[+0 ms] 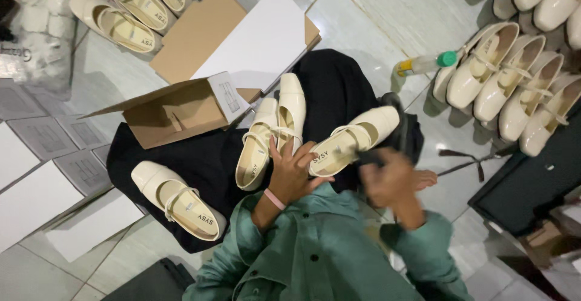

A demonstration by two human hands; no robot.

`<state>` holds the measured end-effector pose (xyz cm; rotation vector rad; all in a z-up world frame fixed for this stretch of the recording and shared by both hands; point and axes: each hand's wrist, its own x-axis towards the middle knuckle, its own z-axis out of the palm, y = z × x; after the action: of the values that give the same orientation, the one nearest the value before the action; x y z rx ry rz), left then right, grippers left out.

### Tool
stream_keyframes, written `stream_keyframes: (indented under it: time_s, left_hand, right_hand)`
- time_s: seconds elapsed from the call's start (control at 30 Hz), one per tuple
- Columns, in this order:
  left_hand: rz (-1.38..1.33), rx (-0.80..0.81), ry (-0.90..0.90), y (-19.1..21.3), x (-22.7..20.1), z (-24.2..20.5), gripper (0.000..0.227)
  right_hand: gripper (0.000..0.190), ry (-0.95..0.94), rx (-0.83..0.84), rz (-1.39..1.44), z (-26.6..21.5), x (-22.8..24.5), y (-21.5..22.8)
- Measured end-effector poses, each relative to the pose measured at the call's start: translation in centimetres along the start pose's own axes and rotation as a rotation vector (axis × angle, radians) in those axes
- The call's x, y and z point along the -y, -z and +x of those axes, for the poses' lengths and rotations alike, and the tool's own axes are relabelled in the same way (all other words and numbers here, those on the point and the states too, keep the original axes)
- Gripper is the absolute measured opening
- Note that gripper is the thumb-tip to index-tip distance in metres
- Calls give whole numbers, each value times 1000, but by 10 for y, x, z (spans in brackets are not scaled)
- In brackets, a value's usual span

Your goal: The person sits on the floor and wipes a pair of white flat shoes with a dark cloth. They clean the exterior and interior surfaces, then place the shoes into a cardboard box and close the lid. The person repeats the wiping process on another pair of shoes.

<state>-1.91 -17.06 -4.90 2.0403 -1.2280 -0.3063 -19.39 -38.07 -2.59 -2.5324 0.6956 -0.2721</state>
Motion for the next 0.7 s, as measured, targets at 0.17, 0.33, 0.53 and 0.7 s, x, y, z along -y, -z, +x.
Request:
stream_keyframes:
  time_s: [0.17,0.33,0.53,0.7]
  left_hand:
    - [54,110,17,5,-2,2,52]
    - [39,91,-19,9,-1,0,53]
    - [-20,45,22,6,1,2,57]
    - [70,70,8,2,0,-3,52]
  right_hand:
    - [27,222,257,-4,6,82,-13]
    - [32,336,404,-91,36,85,-3]
    - [33,277,311,-227,36,82,-4]
    - [38,392,324,-100,34,84,-8]
